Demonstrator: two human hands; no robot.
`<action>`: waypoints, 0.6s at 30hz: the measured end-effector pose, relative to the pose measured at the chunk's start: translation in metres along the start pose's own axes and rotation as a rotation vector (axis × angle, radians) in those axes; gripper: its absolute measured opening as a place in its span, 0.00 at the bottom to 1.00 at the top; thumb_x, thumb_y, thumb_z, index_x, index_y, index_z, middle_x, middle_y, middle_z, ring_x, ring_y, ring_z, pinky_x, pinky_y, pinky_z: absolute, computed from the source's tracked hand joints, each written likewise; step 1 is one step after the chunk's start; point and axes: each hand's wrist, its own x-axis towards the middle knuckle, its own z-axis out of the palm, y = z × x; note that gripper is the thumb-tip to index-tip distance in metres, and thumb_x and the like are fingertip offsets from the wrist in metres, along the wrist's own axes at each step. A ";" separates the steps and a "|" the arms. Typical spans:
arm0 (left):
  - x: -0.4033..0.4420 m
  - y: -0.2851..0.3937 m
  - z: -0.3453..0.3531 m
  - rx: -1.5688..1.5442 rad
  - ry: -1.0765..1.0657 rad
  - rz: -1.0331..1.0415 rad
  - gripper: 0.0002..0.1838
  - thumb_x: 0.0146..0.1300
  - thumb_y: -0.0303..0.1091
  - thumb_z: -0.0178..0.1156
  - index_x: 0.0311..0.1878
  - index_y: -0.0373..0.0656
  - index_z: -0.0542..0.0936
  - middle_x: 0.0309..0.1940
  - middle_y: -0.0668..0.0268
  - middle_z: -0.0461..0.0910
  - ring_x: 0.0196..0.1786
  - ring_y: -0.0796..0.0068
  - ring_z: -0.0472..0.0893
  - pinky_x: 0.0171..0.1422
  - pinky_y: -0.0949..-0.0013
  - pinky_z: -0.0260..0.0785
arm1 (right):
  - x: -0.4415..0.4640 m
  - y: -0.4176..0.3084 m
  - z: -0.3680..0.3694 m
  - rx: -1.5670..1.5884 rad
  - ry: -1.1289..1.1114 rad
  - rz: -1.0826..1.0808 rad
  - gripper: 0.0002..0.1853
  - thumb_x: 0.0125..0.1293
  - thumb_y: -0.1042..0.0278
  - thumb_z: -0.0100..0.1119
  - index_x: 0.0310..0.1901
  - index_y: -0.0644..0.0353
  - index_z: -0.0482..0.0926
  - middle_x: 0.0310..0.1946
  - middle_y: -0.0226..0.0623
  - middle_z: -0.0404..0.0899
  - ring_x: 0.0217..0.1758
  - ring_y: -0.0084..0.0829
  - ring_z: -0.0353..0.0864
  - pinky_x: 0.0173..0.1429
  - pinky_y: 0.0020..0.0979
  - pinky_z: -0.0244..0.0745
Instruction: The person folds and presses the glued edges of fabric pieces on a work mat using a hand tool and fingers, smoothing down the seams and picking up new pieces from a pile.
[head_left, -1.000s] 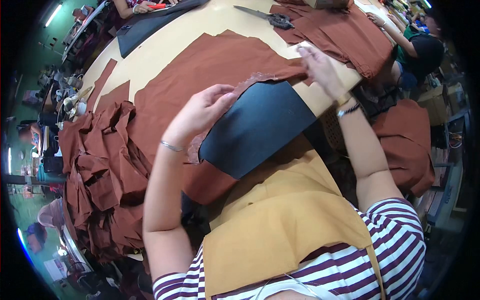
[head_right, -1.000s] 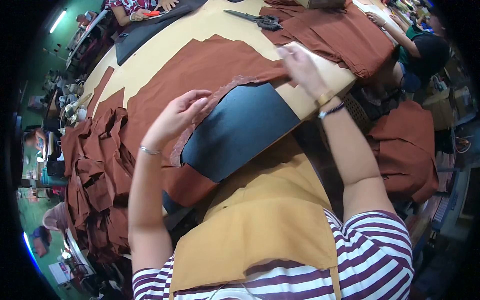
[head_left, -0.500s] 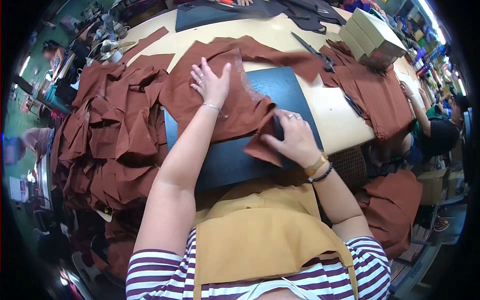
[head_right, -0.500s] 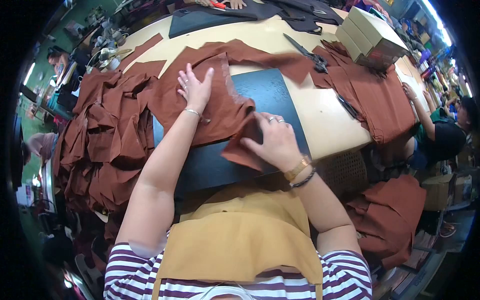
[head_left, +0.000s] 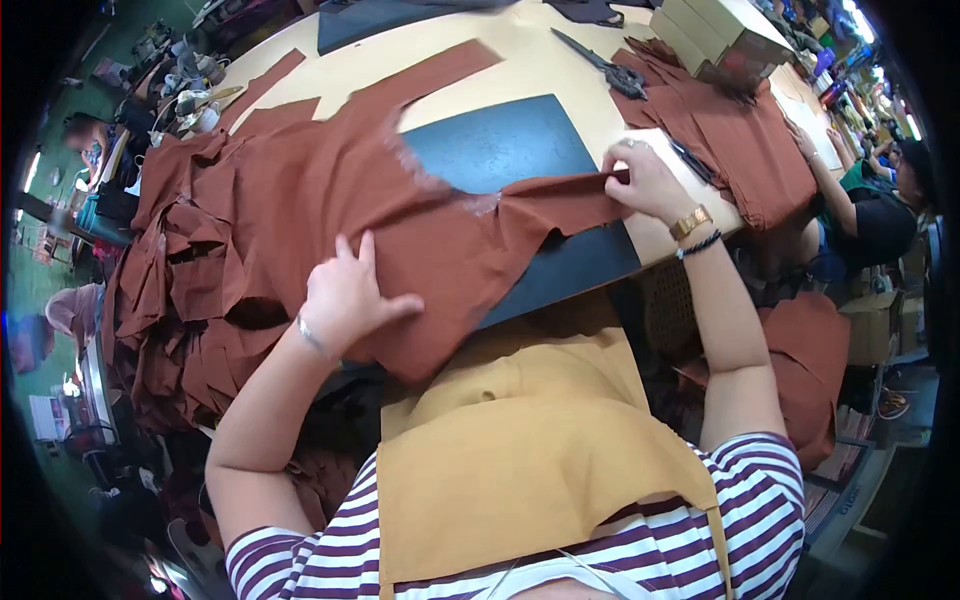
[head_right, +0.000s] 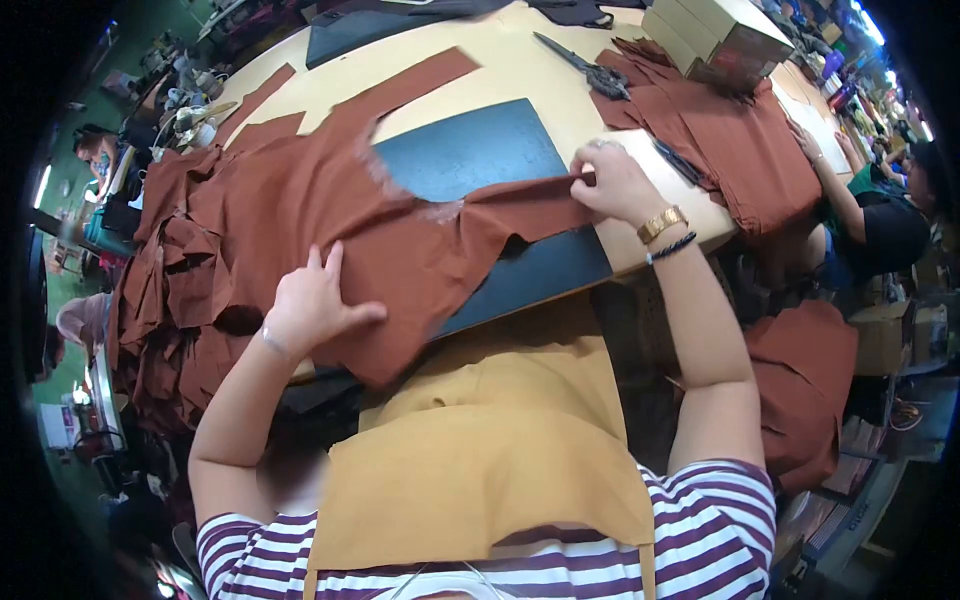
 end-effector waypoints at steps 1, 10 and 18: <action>-0.013 0.010 -0.015 0.102 -0.136 0.031 0.56 0.50 0.74 0.62 0.67 0.31 0.68 0.60 0.48 0.75 0.65 0.53 0.74 0.68 0.48 0.63 | 0.004 0.002 -0.001 0.096 -0.001 -0.022 0.08 0.50 0.69 0.59 0.31 0.64 0.77 0.29 0.46 0.79 0.35 0.47 0.79 0.43 0.40 0.76; 0.113 0.071 0.026 -0.258 0.669 0.681 0.49 0.54 0.71 0.61 0.74 0.53 0.63 0.76 0.52 0.56 0.79 0.49 0.52 0.77 0.36 0.44 | 0.041 -0.029 -0.044 0.118 -0.231 0.109 0.10 0.56 0.77 0.56 0.41 0.62 0.74 0.28 0.37 0.77 0.32 0.26 0.77 0.41 0.29 0.75; 0.115 0.072 0.025 -0.386 0.601 0.772 0.33 0.53 0.64 0.67 0.53 0.48 0.80 0.64 0.57 0.71 0.69 0.57 0.68 0.74 0.37 0.50 | 0.056 0.005 -0.078 -0.035 -0.034 -0.026 0.16 0.60 0.78 0.62 0.50 0.61 0.75 0.37 0.40 0.79 0.41 0.30 0.79 0.50 0.31 0.74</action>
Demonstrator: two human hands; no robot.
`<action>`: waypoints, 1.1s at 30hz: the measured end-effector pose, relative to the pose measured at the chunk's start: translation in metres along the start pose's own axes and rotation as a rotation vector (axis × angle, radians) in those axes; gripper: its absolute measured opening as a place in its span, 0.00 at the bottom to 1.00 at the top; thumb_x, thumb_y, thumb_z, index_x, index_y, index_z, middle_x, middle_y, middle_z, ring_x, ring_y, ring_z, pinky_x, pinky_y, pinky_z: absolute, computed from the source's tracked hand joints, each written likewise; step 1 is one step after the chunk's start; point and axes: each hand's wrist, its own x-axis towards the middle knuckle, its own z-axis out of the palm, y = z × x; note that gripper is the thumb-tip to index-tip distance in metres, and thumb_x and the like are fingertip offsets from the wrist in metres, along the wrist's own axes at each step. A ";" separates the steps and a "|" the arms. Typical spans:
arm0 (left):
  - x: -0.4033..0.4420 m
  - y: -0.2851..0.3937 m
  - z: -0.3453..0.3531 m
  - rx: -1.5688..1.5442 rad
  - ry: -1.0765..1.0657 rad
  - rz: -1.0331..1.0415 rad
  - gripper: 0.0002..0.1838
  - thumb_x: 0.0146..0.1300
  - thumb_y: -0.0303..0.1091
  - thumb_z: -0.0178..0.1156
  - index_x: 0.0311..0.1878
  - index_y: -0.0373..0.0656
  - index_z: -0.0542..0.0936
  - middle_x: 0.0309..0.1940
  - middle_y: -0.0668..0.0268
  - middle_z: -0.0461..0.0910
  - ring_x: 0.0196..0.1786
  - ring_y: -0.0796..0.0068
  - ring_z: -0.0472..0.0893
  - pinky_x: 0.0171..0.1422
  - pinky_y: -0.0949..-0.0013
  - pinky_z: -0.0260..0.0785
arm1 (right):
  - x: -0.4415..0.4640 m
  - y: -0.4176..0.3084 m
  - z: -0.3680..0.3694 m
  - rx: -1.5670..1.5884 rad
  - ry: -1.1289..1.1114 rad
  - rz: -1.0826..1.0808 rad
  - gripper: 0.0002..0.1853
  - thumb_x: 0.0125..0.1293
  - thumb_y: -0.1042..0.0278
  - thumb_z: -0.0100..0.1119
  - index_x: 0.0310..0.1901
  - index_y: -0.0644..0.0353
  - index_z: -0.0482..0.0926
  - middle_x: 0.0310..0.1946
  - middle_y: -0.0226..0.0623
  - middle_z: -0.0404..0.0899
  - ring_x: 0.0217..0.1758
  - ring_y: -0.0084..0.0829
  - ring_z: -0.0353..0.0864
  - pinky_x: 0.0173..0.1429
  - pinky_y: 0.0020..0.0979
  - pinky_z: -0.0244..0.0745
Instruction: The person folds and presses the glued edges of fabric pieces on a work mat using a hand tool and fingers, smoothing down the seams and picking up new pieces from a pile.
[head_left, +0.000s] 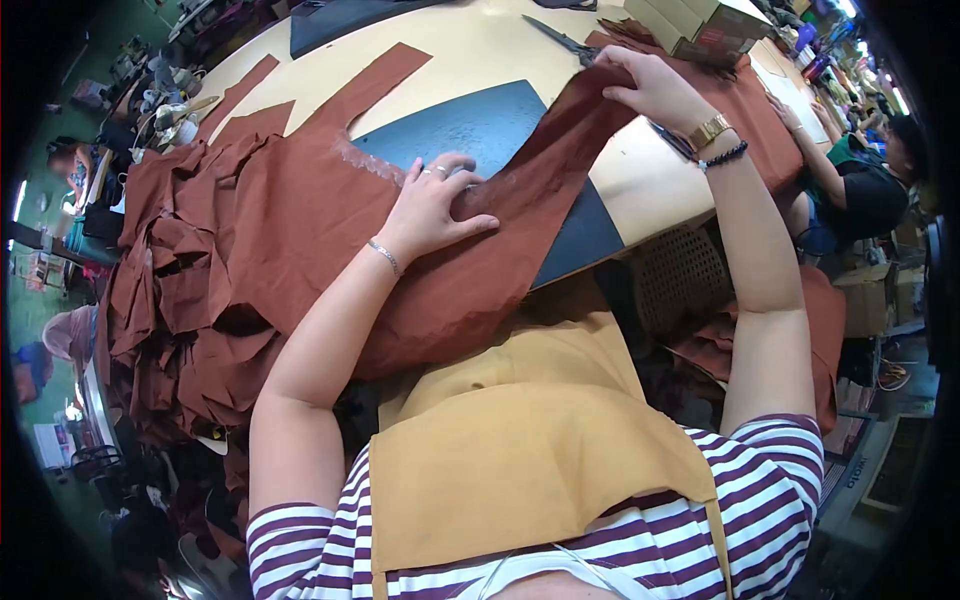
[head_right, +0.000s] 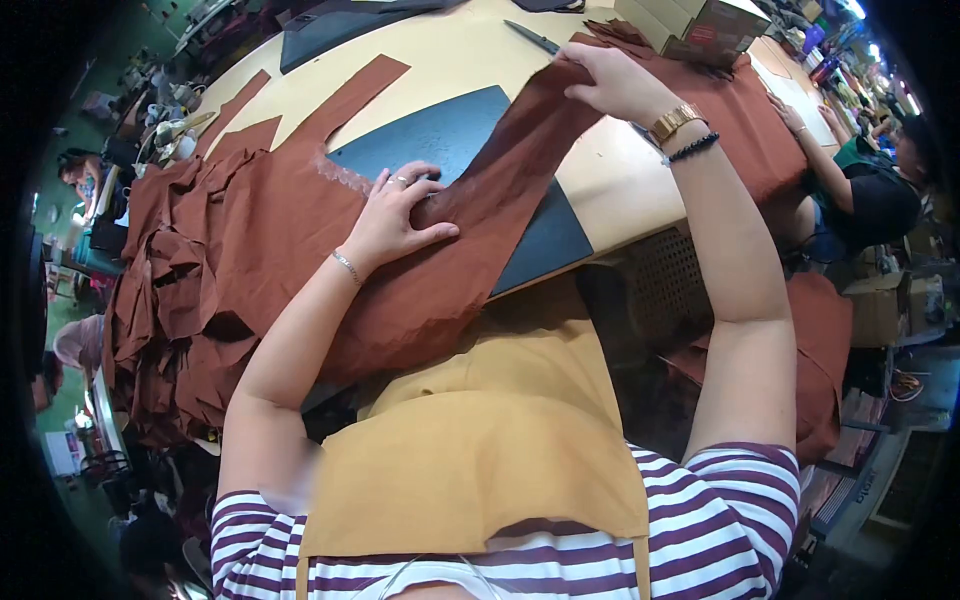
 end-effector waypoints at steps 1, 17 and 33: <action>0.001 0.001 -0.002 -0.003 -0.021 -0.022 0.30 0.53 0.62 0.68 0.49 0.48 0.81 0.58 0.59 0.75 0.65 0.59 0.71 0.72 0.39 0.52 | 0.005 -0.007 -0.001 -0.023 -0.014 0.047 0.17 0.60 0.77 0.62 0.51 0.61 0.75 0.37 0.41 0.79 0.42 0.32 0.80 0.50 0.31 0.74; 0.011 -0.006 -0.026 -0.027 -0.189 -0.003 0.10 0.64 0.39 0.62 0.46 0.52 0.85 0.42 0.67 0.84 0.51 0.66 0.80 0.73 0.42 0.52 | -0.026 -0.072 0.127 0.161 -0.163 -0.221 0.06 0.63 0.73 0.60 0.42 0.59 0.81 0.38 0.39 0.80 0.46 0.42 0.80 0.52 0.37 0.76; -0.009 -0.027 -0.019 0.325 0.028 0.347 0.13 0.62 0.31 0.61 0.47 0.61 0.85 0.42 0.75 0.81 0.48 0.72 0.81 0.73 0.48 0.59 | -0.056 -0.097 0.143 -0.260 -0.015 -0.316 0.15 0.63 0.68 0.50 0.50 0.56 0.79 0.42 0.35 0.78 0.48 0.33 0.80 0.47 0.34 0.77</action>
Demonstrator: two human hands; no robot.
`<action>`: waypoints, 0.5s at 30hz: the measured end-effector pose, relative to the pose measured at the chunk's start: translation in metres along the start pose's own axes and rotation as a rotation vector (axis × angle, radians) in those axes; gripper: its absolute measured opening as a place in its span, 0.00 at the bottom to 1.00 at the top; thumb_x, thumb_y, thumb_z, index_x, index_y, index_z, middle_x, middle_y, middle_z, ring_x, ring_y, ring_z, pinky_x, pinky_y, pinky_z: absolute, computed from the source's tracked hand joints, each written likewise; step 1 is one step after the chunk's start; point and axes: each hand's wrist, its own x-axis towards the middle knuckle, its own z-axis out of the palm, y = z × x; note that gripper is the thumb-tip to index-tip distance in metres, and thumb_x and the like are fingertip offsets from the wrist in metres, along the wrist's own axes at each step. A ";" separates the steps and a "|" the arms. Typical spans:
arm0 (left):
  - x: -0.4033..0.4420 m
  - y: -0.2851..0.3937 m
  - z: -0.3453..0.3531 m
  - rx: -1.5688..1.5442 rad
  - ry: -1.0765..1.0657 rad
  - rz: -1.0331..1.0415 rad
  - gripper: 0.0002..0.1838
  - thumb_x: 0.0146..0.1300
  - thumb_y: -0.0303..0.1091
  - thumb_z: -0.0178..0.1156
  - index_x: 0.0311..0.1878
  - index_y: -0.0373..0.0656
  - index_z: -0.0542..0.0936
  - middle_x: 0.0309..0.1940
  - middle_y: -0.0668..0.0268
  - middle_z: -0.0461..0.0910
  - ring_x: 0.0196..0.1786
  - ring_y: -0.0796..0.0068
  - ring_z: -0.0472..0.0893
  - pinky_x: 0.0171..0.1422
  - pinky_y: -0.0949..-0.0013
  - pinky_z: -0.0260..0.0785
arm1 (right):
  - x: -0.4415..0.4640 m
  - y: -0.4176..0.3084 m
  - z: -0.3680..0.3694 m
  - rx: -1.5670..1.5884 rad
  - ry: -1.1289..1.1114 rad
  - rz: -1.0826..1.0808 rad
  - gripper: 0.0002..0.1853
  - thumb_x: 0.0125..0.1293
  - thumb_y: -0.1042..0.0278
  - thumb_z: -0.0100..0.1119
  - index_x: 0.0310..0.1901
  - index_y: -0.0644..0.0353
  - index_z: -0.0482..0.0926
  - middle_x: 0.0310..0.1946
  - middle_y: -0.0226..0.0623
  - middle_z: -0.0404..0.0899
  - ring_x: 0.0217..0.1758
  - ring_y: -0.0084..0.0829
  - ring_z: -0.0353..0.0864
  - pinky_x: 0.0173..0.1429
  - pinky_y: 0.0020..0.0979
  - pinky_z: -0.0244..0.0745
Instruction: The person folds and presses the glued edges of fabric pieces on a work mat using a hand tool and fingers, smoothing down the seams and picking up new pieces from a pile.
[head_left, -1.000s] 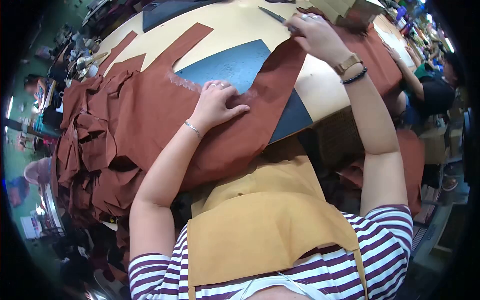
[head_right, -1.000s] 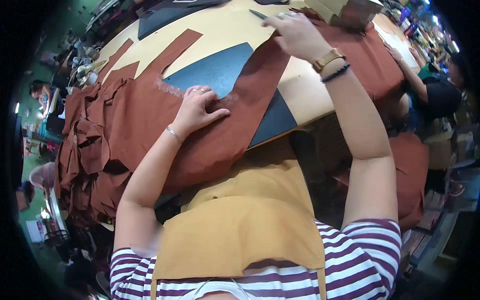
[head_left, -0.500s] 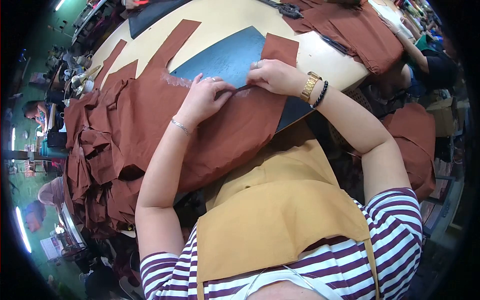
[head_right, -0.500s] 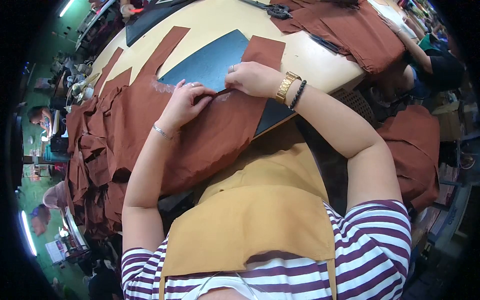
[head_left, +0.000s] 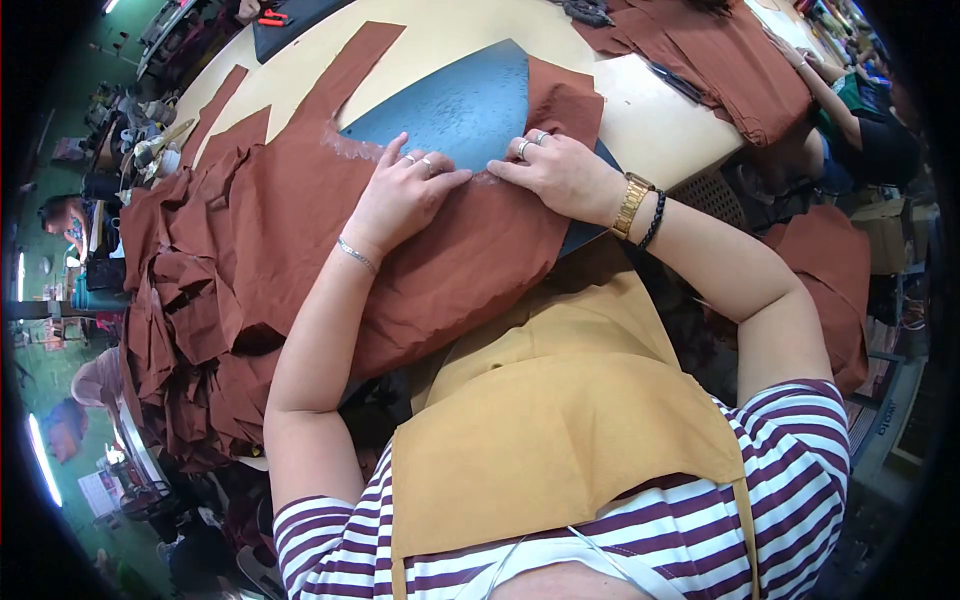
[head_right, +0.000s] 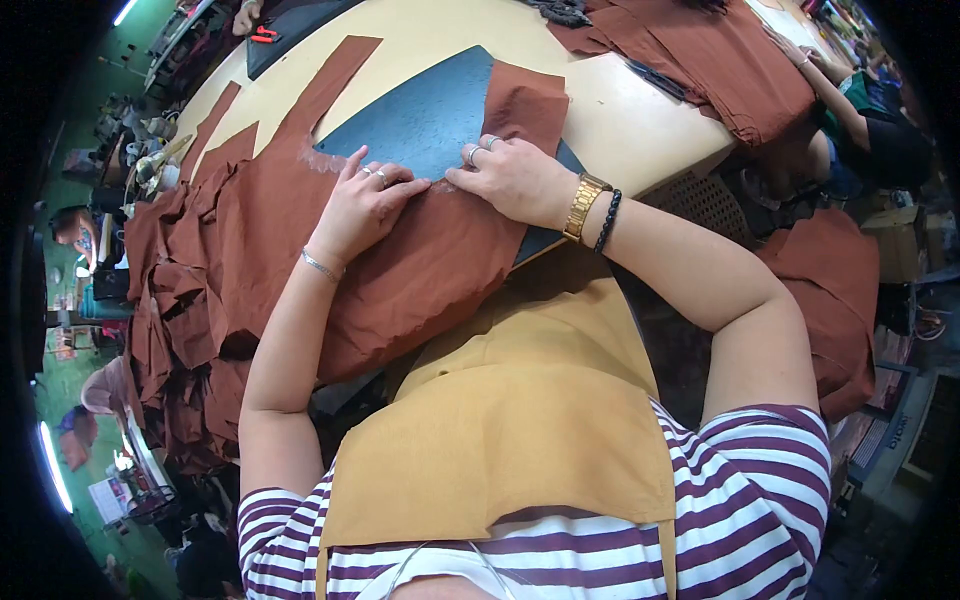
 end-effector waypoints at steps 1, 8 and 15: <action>-0.001 0.001 -0.001 0.007 -0.007 -0.007 0.13 0.62 0.30 0.61 0.47 0.61 0.85 0.43 0.75 0.81 0.48 0.72 0.81 0.73 0.48 0.59 | 0.001 -0.003 -0.001 -0.042 0.013 -0.009 0.15 0.63 0.68 0.50 0.50 0.57 0.79 0.42 0.35 0.78 0.49 0.33 0.79 0.48 0.35 0.76; -0.006 -0.007 0.003 -0.015 0.052 -0.031 0.11 0.62 0.32 0.61 0.45 0.60 0.85 0.42 0.76 0.82 0.49 0.73 0.81 0.73 0.49 0.58 | 0.009 -0.027 -0.003 -0.150 -0.016 0.052 0.15 0.63 0.68 0.50 0.50 0.59 0.79 0.44 0.36 0.79 0.52 0.33 0.77 0.51 0.35 0.69; -0.020 -0.028 -0.003 0.034 0.083 -0.072 0.10 0.62 0.31 0.61 0.43 0.59 0.86 0.41 0.77 0.82 0.49 0.75 0.81 0.74 0.52 0.59 | 0.012 -0.032 0.007 -0.073 -0.063 0.109 0.15 0.63 0.69 0.50 0.51 0.57 0.78 0.42 0.36 0.77 0.49 0.34 0.79 0.47 0.34 0.74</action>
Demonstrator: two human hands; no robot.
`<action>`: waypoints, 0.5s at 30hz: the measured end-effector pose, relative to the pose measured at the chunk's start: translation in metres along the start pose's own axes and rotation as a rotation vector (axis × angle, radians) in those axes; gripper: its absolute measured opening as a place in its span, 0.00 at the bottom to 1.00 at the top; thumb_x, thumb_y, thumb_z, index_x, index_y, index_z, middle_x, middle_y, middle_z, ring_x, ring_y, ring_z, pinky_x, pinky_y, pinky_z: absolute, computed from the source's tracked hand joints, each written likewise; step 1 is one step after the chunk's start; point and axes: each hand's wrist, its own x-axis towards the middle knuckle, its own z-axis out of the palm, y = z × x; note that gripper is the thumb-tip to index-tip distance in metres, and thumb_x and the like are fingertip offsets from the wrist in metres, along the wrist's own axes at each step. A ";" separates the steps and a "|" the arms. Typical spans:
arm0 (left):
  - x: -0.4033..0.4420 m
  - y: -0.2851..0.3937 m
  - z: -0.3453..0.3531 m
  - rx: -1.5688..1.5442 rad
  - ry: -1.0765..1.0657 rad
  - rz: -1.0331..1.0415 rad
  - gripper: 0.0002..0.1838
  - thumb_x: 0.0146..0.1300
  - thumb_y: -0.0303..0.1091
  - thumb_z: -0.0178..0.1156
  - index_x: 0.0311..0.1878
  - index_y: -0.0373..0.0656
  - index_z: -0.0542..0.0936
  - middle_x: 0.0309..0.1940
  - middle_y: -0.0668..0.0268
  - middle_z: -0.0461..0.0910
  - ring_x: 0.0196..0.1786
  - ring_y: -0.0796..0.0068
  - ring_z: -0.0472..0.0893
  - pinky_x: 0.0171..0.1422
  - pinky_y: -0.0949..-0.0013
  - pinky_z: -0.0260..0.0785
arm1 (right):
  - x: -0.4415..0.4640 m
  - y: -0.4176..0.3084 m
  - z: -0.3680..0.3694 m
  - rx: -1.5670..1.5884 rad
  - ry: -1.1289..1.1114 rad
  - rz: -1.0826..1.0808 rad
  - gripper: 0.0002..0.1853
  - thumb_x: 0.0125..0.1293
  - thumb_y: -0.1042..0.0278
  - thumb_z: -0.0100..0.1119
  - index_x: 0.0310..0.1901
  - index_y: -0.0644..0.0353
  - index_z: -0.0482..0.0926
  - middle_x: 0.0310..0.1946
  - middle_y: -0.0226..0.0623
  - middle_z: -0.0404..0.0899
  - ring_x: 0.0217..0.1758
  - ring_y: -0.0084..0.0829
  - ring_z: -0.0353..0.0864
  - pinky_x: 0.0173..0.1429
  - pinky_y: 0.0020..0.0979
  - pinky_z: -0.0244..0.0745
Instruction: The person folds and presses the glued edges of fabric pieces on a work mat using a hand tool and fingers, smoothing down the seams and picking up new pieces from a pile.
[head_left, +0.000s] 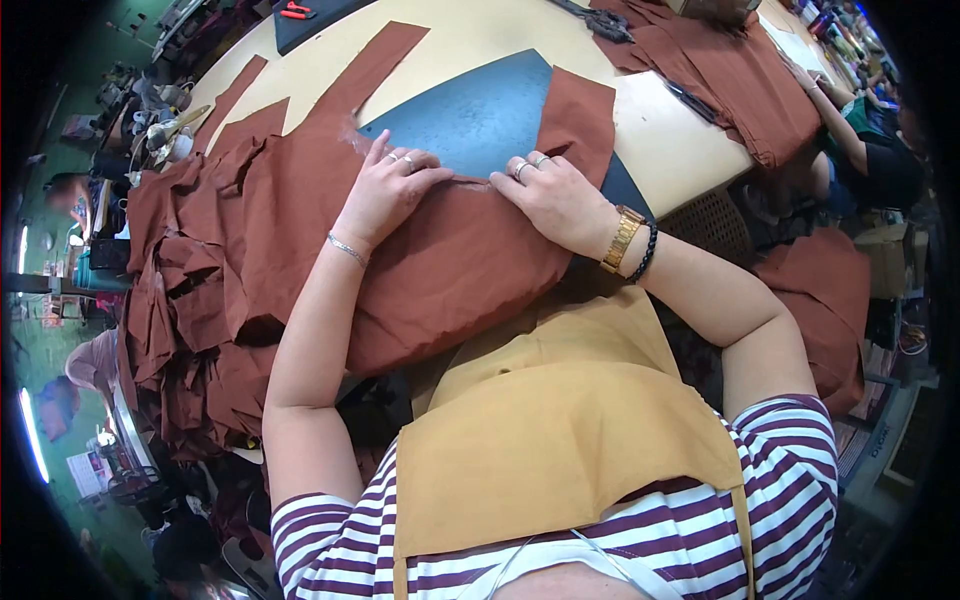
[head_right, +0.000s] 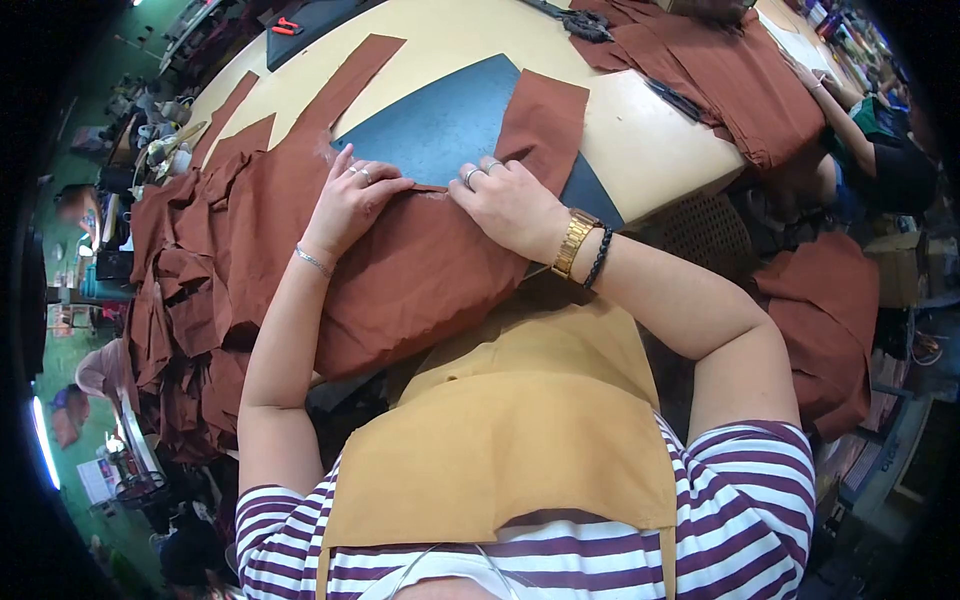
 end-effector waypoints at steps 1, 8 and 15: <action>-0.001 -0.001 0.001 -0.009 0.004 -0.006 0.10 0.62 0.31 0.61 0.43 0.59 0.86 0.41 0.77 0.82 0.49 0.75 0.81 0.74 0.52 0.59 | 0.000 -0.001 0.000 0.004 0.020 0.002 0.16 0.63 0.70 0.50 0.51 0.57 0.78 0.42 0.36 0.77 0.48 0.34 0.78 0.46 0.34 0.75; -0.005 -0.008 0.010 -0.093 0.059 -0.060 0.10 0.61 0.30 0.62 0.44 0.58 0.85 0.42 0.75 0.83 0.48 0.72 0.82 0.73 0.50 0.59 | 0.002 -0.007 -0.003 -0.002 0.028 0.022 0.19 0.63 0.70 0.50 0.56 0.56 0.76 0.45 0.36 0.76 0.47 0.35 0.78 0.43 0.34 0.76; -0.005 -0.006 0.012 -0.085 0.068 -0.085 0.10 0.60 0.29 0.63 0.42 0.57 0.85 0.41 0.75 0.83 0.47 0.72 0.82 0.73 0.46 0.57 | 0.017 -0.022 -0.012 -0.069 -0.131 0.101 0.27 0.64 0.71 0.49 0.66 0.47 0.70 0.51 0.41 0.76 0.50 0.37 0.78 0.42 0.37 0.77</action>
